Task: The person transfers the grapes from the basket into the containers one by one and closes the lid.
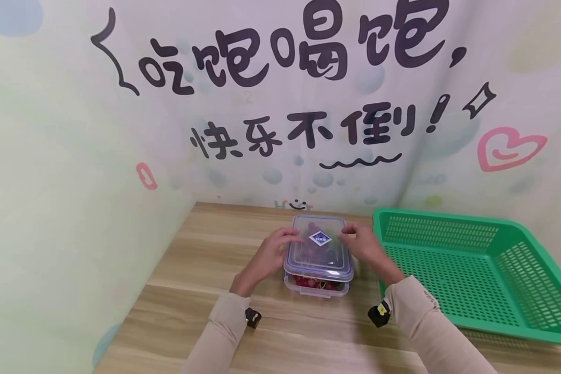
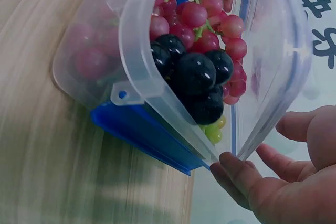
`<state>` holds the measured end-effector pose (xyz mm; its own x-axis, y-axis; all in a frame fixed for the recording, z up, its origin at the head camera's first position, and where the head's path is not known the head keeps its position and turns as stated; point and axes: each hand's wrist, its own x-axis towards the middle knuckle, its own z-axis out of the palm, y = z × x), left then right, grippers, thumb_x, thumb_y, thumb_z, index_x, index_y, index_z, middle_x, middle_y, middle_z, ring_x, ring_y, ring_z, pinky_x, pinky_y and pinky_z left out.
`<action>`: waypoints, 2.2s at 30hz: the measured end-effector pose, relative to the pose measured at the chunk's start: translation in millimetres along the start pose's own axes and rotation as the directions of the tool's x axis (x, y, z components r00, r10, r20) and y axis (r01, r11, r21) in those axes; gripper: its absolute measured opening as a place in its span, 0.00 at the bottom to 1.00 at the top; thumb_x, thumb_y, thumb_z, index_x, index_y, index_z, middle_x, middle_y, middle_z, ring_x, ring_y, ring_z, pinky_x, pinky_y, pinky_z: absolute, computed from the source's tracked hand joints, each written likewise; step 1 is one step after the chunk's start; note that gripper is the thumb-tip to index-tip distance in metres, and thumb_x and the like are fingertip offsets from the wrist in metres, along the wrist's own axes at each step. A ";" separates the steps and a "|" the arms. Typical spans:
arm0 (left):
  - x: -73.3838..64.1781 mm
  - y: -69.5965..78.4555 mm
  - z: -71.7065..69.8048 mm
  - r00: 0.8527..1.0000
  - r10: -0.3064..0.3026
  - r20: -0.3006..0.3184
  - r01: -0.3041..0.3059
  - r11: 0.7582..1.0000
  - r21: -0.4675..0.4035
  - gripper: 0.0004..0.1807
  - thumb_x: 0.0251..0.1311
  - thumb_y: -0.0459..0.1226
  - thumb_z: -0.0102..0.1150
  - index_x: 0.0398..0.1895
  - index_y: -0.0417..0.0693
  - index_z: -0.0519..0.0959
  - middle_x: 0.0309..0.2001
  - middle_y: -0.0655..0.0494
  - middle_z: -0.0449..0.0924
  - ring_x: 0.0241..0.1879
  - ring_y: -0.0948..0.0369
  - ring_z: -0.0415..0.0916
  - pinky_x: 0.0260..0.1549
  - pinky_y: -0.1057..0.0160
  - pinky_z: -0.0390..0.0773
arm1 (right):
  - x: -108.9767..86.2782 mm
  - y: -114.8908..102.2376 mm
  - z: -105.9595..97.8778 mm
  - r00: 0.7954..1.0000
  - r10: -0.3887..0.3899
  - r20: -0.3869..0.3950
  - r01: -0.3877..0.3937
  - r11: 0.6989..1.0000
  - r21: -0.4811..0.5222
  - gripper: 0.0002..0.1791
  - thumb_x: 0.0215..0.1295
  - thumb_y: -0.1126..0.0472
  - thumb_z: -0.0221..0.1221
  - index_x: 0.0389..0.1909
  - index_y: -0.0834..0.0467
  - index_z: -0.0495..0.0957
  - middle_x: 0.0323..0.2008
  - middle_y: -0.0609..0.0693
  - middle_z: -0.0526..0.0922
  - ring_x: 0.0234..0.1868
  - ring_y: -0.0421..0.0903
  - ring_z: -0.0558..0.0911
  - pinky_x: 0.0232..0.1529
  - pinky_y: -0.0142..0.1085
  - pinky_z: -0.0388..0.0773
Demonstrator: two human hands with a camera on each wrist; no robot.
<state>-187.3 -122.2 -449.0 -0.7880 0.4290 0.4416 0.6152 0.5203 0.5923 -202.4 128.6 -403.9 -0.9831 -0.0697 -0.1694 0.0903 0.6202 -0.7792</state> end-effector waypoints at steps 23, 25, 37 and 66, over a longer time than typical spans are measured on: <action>2.8 5.6 7.1 0.988 -0.139 -0.071 0.130 0.984 -0.125 0.18 0.67 0.32 0.59 0.59 0.39 0.77 0.52 0.45 0.80 0.54 0.51 0.76 0.52 0.51 0.81 | -7.1 2.5 23.2 0.978 -0.091 -0.186 0.082 0.995 -0.058 0.15 0.68 0.65 0.58 0.50 0.72 0.78 0.53 0.70 0.79 0.51 0.61 0.80 0.53 0.53 0.79; 4.8 7.0 8.1 0.984 -0.161 -0.081 0.151 0.982 -0.116 0.19 0.65 0.33 0.62 0.58 0.40 0.78 0.51 0.45 0.80 0.54 0.51 0.75 0.52 0.50 0.80 | -7.5 2.2 25.0 0.976 -0.096 -0.193 0.085 0.994 -0.066 0.15 0.67 0.66 0.58 0.50 0.71 0.78 0.53 0.69 0.79 0.50 0.61 0.80 0.53 0.53 0.79; 10.5 6.8 18.9 0.870 -0.482 -0.099 0.445 0.856 -0.263 0.29 0.67 0.38 0.58 0.68 0.38 0.67 0.65 0.35 0.66 0.62 0.41 0.69 0.62 0.42 0.73 | -13.7 7.9 42.9 0.946 -0.114 -0.303 0.089 0.991 -0.095 0.14 0.65 0.69 0.57 0.50 0.68 0.80 0.46 0.64 0.75 0.42 0.57 0.77 0.44 0.50 0.78; 2.3 -6.6 40.4 0.870 -0.491 0.037 0.465 0.795 -0.389 0.26 0.70 0.39 0.54 0.70 0.44 0.68 0.71 0.39 0.59 0.68 0.44 0.63 0.67 0.46 0.68 | -19.9 33.1 47.2 0.956 0.284 -0.071 -0.216 0.850 0.481 0.38 0.76 0.55 0.49 0.76 0.67 0.42 0.71 0.74 0.55 0.70 0.67 0.62 0.71 0.59 0.61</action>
<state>-192.2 -94.9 -479.1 -0.9870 0.1454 0.0685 0.1131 0.3259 0.9386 -172.3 113.6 -454.9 -0.9258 0.1646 -0.3404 0.3662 0.1662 -0.9156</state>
